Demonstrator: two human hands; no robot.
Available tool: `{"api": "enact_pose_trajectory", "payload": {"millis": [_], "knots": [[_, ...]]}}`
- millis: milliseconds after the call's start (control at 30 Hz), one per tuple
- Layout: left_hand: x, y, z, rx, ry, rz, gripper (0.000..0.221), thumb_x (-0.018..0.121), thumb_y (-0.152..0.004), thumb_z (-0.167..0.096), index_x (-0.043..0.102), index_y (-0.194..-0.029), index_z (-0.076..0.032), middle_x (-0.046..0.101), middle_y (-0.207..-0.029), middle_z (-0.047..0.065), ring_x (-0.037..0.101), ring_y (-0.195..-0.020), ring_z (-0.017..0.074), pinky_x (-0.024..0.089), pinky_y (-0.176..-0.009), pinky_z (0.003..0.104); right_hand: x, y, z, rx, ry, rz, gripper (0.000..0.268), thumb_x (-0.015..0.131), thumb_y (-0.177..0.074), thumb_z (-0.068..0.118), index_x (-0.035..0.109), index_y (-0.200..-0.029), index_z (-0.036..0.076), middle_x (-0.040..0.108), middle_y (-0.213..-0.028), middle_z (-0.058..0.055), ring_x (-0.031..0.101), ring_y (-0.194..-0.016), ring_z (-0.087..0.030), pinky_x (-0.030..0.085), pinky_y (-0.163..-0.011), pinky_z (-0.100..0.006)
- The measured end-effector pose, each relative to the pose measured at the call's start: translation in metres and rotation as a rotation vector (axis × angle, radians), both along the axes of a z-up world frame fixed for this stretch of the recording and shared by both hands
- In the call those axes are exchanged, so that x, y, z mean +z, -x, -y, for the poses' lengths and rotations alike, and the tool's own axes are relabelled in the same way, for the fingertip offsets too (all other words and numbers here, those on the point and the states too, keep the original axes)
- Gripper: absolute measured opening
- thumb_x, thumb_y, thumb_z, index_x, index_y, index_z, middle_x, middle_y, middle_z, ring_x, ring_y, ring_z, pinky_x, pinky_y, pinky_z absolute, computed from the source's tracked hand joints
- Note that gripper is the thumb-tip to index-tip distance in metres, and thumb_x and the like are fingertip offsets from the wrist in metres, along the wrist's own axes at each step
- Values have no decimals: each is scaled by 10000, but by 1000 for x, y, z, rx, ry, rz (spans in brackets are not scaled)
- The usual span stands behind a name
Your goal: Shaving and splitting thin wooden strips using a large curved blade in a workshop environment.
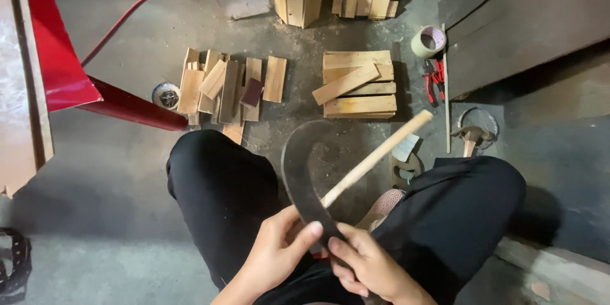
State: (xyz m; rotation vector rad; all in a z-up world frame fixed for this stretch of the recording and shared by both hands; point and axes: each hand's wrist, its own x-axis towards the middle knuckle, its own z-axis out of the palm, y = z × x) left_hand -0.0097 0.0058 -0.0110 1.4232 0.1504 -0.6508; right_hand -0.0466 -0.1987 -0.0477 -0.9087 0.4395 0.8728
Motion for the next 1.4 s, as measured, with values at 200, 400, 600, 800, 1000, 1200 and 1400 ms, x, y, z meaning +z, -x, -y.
{"api": "enact_pose_trajectory", "payload": {"millis": [200, 400, 600, 800, 1000, 1200, 1400], "knots": [[3, -1, -4, -140, -92, 169, 639, 835, -770, -2, 602, -1365, -6, 725, -1043, 81, 638, -772, 95, 549, -630, 228, 5, -2, 22, 26, 86, 47, 373, 533, -1041, 297, 619, -1099, -62, 441, -516, -62, 270, -302, -94, 200, -298, -247], [19, -9, 3, -59, -361, 389, 523, 616, -788, 107, 711, -1265, -86, 764, -865, 38, 638, -610, 112, 517, -528, 261, 1, 12, -2, 123, 243, 26, 271, 556, -1055, 206, 651, -1128, -38, 399, -520, -43, 262, -376, -95, 201, -333, -264], [15, -3, 1, -29, -416, 413, 443, 635, -759, 86, 758, -1153, -73, 788, -821, 49, 722, -593, 126, 551, -499, 259, -6, 20, -1, 121, 216, -35, 258, 563, -1069, 216, 597, -985, -25, 429, -579, -78, 302, -456, -124, 203, -409, -277], [17, -2, -7, -27, -379, 342, 399, 681, -768, 79, 794, -1110, -92, 767, -792, 36, 580, -549, 113, 481, -500, 259, 9, 14, -15, 149, 310, -13, 292, 565, -1031, 202, 673, -1199, -11, 564, -701, -97, 397, -492, -117, 252, -423, -267], [9, 7, -17, -37, -380, 332, 258, 688, -764, 76, 783, -964, -55, 750, -737, 37, 585, -532, 112, 478, -483, 259, -3, 27, -16, 193, 288, 10, 253, 561, -1054, 218, 643, -1074, -20, 536, -653, -91, 384, -490, -124, 272, -447, -290], [22, 12, -26, -54, -429, 351, 183, 699, -834, 0, 794, -982, -51, 747, -765, 29, 595, -553, 114, 503, -506, 263, 2, 29, -13, 153, 288, -1, 239, 553, -1046, 175, 654, -1083, -39, 517, -595, -93, 344, -432, -132, 242, -402, -288], [14, 16, -33, -80, -449, 372, 197, 706, -844, -21, 794, -1015, -63, 677, -689, 16, 514, -516, 117, 452, -474, 277, 3, 28, -15, 163, 280, -2, 260, 544, -1053, 194, 651, -1111, -36, 533, -641, -93, 352, -435, -111, 230, -398, -269]]}}
